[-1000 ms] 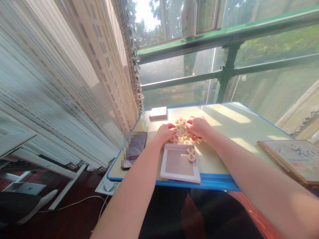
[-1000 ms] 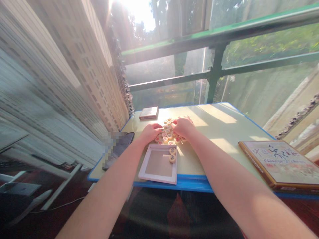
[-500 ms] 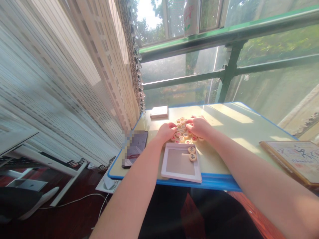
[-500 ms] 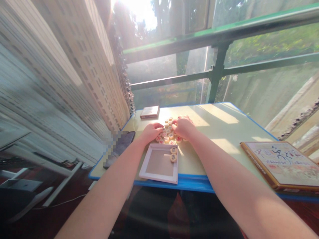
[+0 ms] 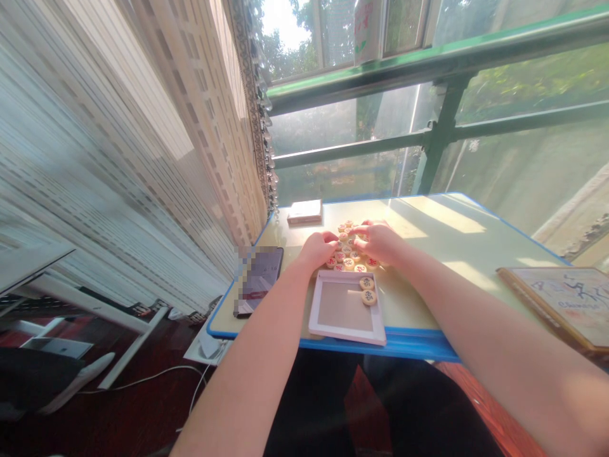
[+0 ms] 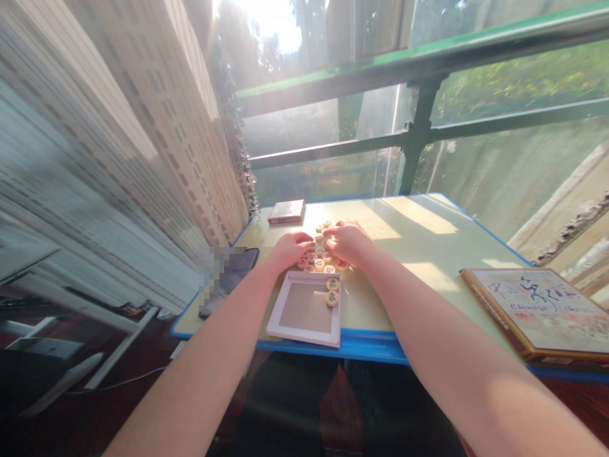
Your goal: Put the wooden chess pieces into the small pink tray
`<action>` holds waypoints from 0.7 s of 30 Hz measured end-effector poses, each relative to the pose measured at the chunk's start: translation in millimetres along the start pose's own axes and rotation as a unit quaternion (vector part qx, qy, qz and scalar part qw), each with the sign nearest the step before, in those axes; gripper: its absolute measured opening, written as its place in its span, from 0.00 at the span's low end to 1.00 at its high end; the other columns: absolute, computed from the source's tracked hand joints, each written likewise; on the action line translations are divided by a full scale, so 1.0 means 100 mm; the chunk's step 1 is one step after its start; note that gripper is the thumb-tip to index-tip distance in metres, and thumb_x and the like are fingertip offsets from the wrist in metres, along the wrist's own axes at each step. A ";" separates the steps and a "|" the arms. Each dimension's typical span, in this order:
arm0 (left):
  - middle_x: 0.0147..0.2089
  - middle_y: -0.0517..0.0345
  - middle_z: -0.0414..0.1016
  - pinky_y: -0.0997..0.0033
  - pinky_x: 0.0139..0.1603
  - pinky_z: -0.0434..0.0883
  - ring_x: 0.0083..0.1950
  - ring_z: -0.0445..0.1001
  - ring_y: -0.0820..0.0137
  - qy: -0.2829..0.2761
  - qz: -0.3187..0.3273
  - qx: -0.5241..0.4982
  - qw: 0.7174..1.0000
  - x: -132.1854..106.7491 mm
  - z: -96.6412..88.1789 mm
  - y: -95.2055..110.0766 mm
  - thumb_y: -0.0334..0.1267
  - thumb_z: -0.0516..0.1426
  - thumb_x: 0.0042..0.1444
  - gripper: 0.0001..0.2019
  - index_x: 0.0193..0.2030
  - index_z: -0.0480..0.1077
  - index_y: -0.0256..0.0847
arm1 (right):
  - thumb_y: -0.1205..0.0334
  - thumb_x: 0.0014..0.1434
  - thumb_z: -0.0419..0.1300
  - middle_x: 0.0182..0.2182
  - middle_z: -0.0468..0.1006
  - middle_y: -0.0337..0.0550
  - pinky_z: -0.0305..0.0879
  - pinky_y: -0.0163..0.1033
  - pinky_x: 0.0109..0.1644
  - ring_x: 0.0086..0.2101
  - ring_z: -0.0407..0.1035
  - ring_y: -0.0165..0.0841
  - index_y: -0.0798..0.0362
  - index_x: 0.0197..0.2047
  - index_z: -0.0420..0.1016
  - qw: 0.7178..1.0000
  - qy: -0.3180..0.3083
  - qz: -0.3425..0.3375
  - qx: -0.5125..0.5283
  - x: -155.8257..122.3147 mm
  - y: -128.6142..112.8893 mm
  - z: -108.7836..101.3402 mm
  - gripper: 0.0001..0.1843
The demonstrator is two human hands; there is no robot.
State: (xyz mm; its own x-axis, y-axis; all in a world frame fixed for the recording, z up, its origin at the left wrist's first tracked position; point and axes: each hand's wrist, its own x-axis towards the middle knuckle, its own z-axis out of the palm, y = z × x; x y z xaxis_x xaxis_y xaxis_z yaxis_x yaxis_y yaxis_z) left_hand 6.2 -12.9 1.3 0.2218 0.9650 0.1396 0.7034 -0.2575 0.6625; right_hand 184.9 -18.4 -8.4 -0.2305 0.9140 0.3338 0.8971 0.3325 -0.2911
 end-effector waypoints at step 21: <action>0.35 0.55 0.78 0.73 0.35 0.70 0.35 0.73 0.70 0.002 0.008 0.012 1.000 0.00 0.02 -0.02 0.35 0.55 0.50 0.10 0.37 0.76 0.38 | 0.55 0.56 0.52 0.39 0.73 0.46 0.55 0.42 0.50 0.42 0.62 0.40 0.44 0.43 0.79 0.999 -0.009 0.007 -0.035 0.02 0.06 0.03 0.17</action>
State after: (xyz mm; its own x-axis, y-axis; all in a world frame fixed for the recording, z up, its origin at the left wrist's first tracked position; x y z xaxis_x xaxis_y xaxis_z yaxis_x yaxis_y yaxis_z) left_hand 6.2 -12.7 -1.0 0.2308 0.9607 0.1540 0.7152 -0.2748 0.6426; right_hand 188.4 -14.4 -12.1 -0.2236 0.9227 0.3141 0.9241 0.3032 -0.2328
